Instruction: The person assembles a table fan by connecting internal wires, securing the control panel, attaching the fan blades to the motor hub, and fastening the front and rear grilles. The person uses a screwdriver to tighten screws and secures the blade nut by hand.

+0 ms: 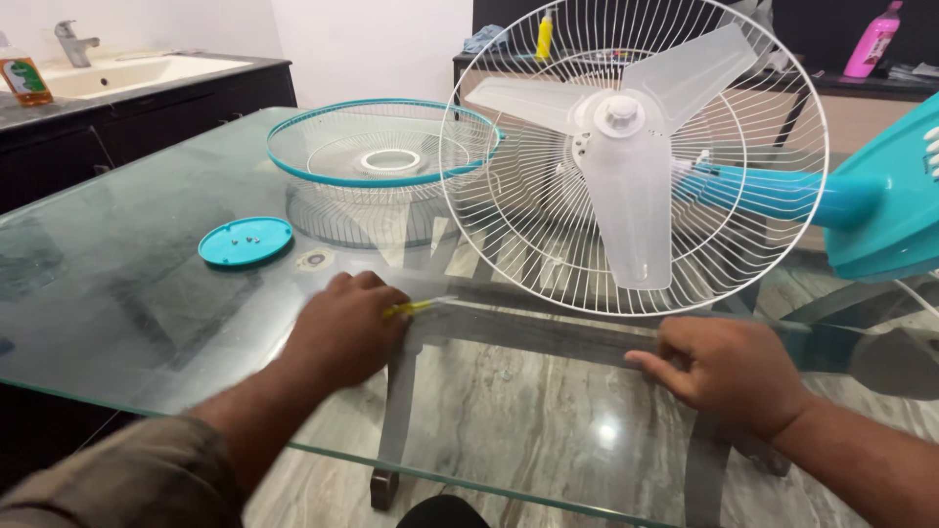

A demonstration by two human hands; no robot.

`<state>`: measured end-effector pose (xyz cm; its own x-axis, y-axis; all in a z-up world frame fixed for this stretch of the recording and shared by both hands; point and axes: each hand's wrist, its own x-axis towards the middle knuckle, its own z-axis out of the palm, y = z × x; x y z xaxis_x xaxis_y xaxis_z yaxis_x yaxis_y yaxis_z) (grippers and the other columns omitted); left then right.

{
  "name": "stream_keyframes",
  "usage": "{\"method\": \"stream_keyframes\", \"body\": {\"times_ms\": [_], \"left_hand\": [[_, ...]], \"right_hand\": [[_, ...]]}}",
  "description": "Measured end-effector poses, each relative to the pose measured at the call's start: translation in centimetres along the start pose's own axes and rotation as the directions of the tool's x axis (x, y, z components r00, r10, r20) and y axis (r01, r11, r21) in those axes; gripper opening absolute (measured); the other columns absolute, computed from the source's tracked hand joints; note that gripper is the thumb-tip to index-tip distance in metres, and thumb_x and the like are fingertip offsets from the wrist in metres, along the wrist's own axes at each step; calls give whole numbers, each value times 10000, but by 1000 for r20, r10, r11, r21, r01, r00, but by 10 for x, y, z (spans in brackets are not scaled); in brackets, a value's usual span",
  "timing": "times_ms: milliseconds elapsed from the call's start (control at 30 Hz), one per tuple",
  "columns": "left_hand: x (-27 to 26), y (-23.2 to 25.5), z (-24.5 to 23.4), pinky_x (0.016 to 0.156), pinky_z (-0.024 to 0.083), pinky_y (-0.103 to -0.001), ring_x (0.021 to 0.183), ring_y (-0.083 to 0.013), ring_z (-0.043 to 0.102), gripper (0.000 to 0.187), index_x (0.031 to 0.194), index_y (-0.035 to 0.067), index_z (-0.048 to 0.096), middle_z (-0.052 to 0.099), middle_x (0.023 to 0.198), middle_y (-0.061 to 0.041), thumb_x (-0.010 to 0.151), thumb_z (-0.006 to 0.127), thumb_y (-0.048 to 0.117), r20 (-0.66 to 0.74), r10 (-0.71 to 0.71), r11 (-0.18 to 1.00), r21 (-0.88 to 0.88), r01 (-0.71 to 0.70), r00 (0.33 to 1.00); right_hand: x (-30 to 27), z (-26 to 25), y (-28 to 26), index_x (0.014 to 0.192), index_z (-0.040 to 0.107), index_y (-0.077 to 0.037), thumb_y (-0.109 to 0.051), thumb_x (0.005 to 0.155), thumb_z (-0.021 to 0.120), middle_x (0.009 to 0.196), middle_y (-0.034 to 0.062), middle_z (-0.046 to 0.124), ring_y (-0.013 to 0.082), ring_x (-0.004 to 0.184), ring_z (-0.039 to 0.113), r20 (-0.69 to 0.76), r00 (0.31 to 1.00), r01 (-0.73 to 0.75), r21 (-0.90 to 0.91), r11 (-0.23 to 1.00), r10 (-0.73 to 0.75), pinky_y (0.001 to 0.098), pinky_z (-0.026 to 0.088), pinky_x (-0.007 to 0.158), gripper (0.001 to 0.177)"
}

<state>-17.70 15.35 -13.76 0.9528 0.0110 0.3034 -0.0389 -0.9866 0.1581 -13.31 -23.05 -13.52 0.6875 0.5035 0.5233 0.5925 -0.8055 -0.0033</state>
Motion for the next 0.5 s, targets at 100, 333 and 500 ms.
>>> {"method": "stream_keyframes", "body": {"times_ms": [100, 333, 500], "left_hand": [[-1, -28, -6, 927, 526, -437, 1092, -282, 623, 265, 1128, 232, 757, 696, 1106, -43, 943, 603, 343, -5, -3, 997, 74, 4, 1000], [-18, -44, 6, 824, 545, -413, 950, -266, 657, 186, 1063, 230, 786, 718, 977, -6, 913, 681, 260, -337, 142, 983, -59, -172, 931], [-20, -42, 1, 760, 541, -376, 862, -239, 652, 220, 1051, 214, 775, 694, 931, 10, 832, 768, 227, -392, 464, 871, 38, -490, 795]], "right_hand": [[9, 8, -28, 766, 648, -130, -438, 823, 758, 633, 61, 663, 267, 591, 652, 100, 994, 53, -6, 999, -52, 412, 518, 570, 332], [41, 40, -117, 1205, 571, -112, -183, 831, 749, 878, 69, 718, 270, 735, 725, -55, 968, 248, 309, 918, -244, 410, 562, 629, 421], [73, 58, -163, 1549, 409, -159, -176, 901, 662, 949, 71, 712, 278, 816, 719, 188, 949, 177, 344, 922, -252, 427, 564, 716, 696]]}}
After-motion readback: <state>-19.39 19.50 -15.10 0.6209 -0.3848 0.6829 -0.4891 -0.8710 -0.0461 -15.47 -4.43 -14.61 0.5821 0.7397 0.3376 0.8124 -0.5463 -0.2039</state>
